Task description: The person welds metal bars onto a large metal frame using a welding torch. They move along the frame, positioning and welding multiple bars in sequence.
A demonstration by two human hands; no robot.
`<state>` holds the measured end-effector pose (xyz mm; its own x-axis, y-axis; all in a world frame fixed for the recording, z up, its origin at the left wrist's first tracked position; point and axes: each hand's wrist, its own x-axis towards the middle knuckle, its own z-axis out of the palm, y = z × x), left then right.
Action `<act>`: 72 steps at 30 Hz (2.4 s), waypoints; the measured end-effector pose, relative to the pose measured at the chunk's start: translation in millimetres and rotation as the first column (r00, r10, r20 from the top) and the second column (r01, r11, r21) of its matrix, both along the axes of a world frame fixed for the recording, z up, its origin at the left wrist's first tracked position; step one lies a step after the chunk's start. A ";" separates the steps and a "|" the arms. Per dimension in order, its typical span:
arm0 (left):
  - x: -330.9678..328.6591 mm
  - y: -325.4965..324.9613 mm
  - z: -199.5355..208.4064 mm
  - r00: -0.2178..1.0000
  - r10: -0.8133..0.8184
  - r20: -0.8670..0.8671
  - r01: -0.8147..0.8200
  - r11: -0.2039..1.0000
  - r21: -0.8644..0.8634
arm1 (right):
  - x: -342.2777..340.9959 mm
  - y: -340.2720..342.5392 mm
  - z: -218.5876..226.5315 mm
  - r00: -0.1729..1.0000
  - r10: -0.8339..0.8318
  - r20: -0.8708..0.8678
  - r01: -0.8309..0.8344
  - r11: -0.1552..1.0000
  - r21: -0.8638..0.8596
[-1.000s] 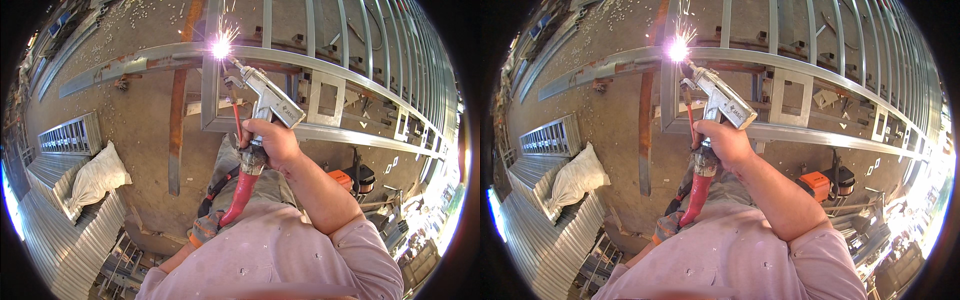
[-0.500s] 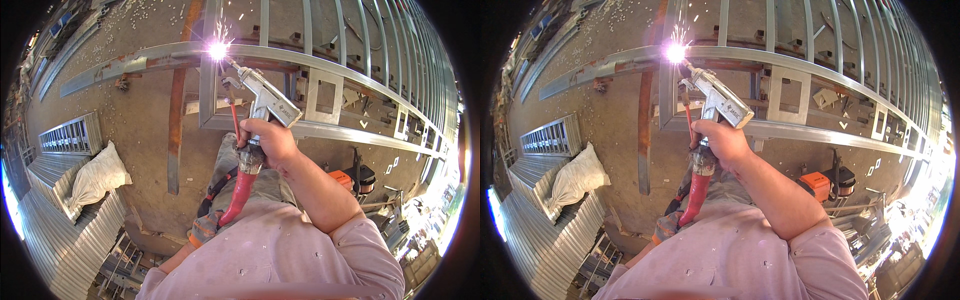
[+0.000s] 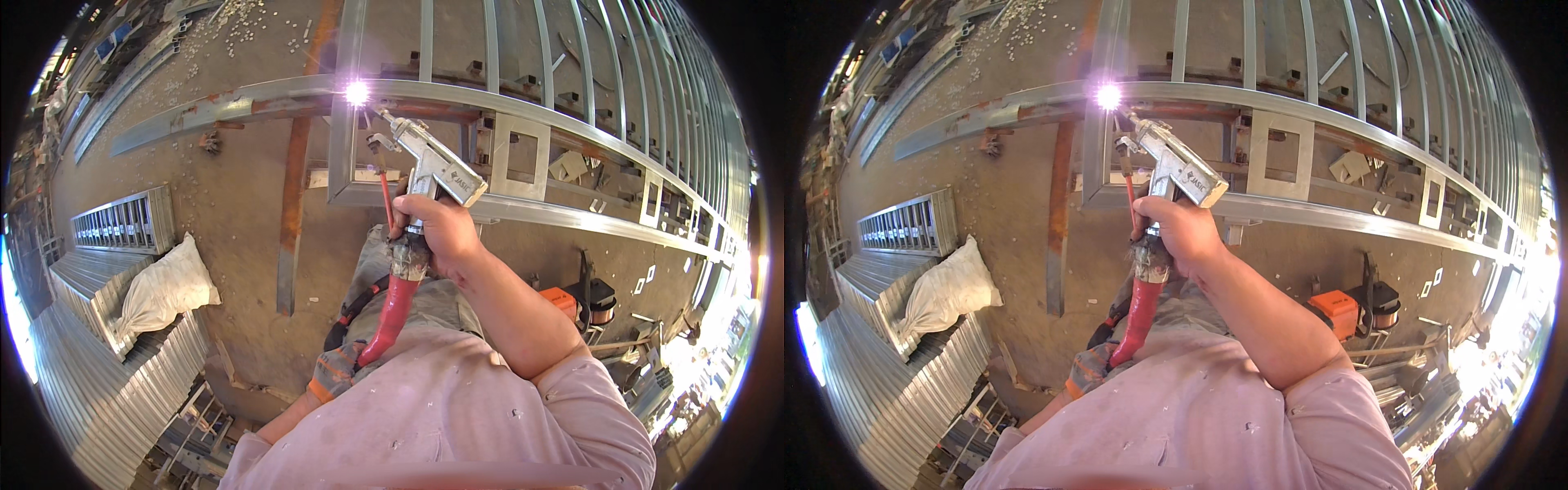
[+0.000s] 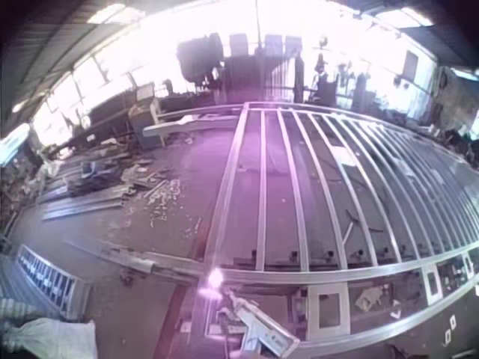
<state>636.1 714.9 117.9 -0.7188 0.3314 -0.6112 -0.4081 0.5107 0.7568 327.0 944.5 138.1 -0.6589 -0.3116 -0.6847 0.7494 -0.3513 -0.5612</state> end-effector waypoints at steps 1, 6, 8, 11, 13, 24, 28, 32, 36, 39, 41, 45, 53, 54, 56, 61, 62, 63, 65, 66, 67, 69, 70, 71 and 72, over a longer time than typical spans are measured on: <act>-2.4 2.3 2.2 0.999 0.015 -0.040 -0.015 1.000 0.011 | -0.1 0.0 0.8 1.000 0.009 -0.022 -0.009 1.000 0.005; -15.0 25.1 15.4 0.974 0.161 -0.161 -0.174 0.982 -0.072 | 1.6 -5.7 0.2 0.997 0.065 -0.053 -0.059 0.994 0.093; -20.5 31.8 23.5 0.959 0.250 -0.131 -0.260 0.963 -0.064 | 1.3 -6.8 -2.4 0.997 0.074 -0.027 -0.070 0.991 0.111; -29.8 41.7 33.1 0.943 0.229 -0.240 -0.262 0.958 -0.115 | 1.9 -7.2 -5.5 0.998 0.054 0.016 -0.055 0.997 0.047; -34.4 47.4 39.0 0.934 0.244 -0.261 -0.287 0.947 -0.144 | -0.5 -7.3 -7.4 0.998 0.066 -0.001 -0.066 0.997 0.029; -51.8 42.7 41.8 0.960 0.247 -0.132 -0.260 0.961 -0.094 | -10.9 -12.0 -8.3 0.998 0.012 0.055 -0.014 1.000 0.024; -55.3 25.8 33.0 0.981 0.165 -0.106 -0.175 0.980 -0.091 | -7.9 -17.4 -6.6 1.000 -0.019 0.008 0.018 0.997 0.073; -54.7 9.5 21.3 0.988 0.152 -0.026 -0.152 0.988 0.014 | -3.6 -21.3 -8.0 0.999 -0.044 0.001 0.044 0.994 0.096; -60.3 -5.3 8.2 0.997 0.071 -0.031 -0.066 0.988 0.136 | -0.9 -21.8 -5.7 0.996 -0.021 -0.092 0.030 0.995 0.097; -69.0 -13.0 0.3 0.997 -0.006 0.075 -0.013 0.967 0.256 | 4.8 -20.2 0.7 0.997 -0.073 -0.038 0.077 0.993 0.094; -75.3 -18.4 -2.4 0.974 -0.093 0.206 0.018 0.941 0.339 | 6.9 -22.0 3.7 0.996 -0.081 -0.027 0.084 0.989 0.119; -81.9 -24.5 -2.5 0.993 -0.114 0.041 0.097 0.950 0.297 | 4.2 -25.8 3.2 0.999 -0.048 -0.009 0.049 0.988 0.148; -86.3 -39.7 4.8 0.993 -0.113 0.034 0.102 0.964 0.246 | 8.0 -34.6 -3.1 0.998 -0.066 -0.002 0.066 0.990 0.126; -86.7 -40.8 5.8 0.992 -0.107 0.065 0.087 0.964 0.252 | 9.0 -35.9 -3.5 0.997 -0.077 0.000 0.077 0.990 0.115; -88.3 -41.2 6.3 0.992 -0.123 0.020 0.114 0.963 0.244 | 9.2 -36.2 -5.1 0.996 -0.085 -0.004 0.085 0.991 0.103; -90.8 -40.0 7.2 0.991 -0.118 0.065 0.096 0.957 0.273 | 9.0 -35.2 -9.1 0.997 -0.075 -0.010 0.076 0.991 0.106; -91.2 -39.2 7.2 0.990 -0.112 0.084 0.085 0.956 0.280 | 8.9 -34.0 -9.8 0.997 -0.068 -0.021 0.070 0.993 0.099; -91.7 -38.4 7.0 0.987 -0.105 0.120 0.066 0.955 0.290 | 8.8 -32.8 -10.3 0.998 -0.062 -0.032 0.065 0.994 0.091; -92.3 -36.5 7.1 0.981 -0.127 0.144 0.081 0.953 0.292 | 10.0 -30.4 -10.2 0.998 -0.060 -0.033 0.063 0.995 0.071; -93.2 -35.5 6.8 0.977 -0.136 0.164 0.084 0.952 0.295 | 11.2 -28.8 -9.2 0.998 -0.061 -0.022 0.063 0.995 0.081; -93.9 -34.3 6.7 0.975 -0.145 0.166 0.089 0.948 0.306 | 13.4 -27.4 -7.5 0.998 -0.062 -0.009 0.063 0.994 0.090; -97.0 -32.8 5.7 0.964 -0.164 0.208 0.089 0.941 0.327 | 16.8 -23.7 -2.6 0.999 -0.045 0.003 0.044 0.995 0.086; -98.5 -32.1 5.3 0.974 -0.193 0.114 0.149 0.937 0.315 | 18.8 -21.2 0.7 0.997 -0.069 -0.031 0.071 0.994 0.077; -100.6 -31.4 4.0 0.972 -0.226 0.064 0.197 0.934 0.299 | 21.1 -18.7 4.5 0.994 -0.096 -0.059 0.100 0.992 0.076; -102.7 -30.6 2.5 0.965 -0.262 0.035 0.243 0.931 0.273 | 21.4 -16.1 7.7 0.989 -0.122 -0.087 0.128 0.989 0.073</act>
<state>533.4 684.4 120.3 -0.5493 0.6525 -0.5220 -0.3484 0.3890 0.8528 348.4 928.4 145.8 -0.7445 -0.1711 -0.6453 0.6523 -0.3920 -0.6487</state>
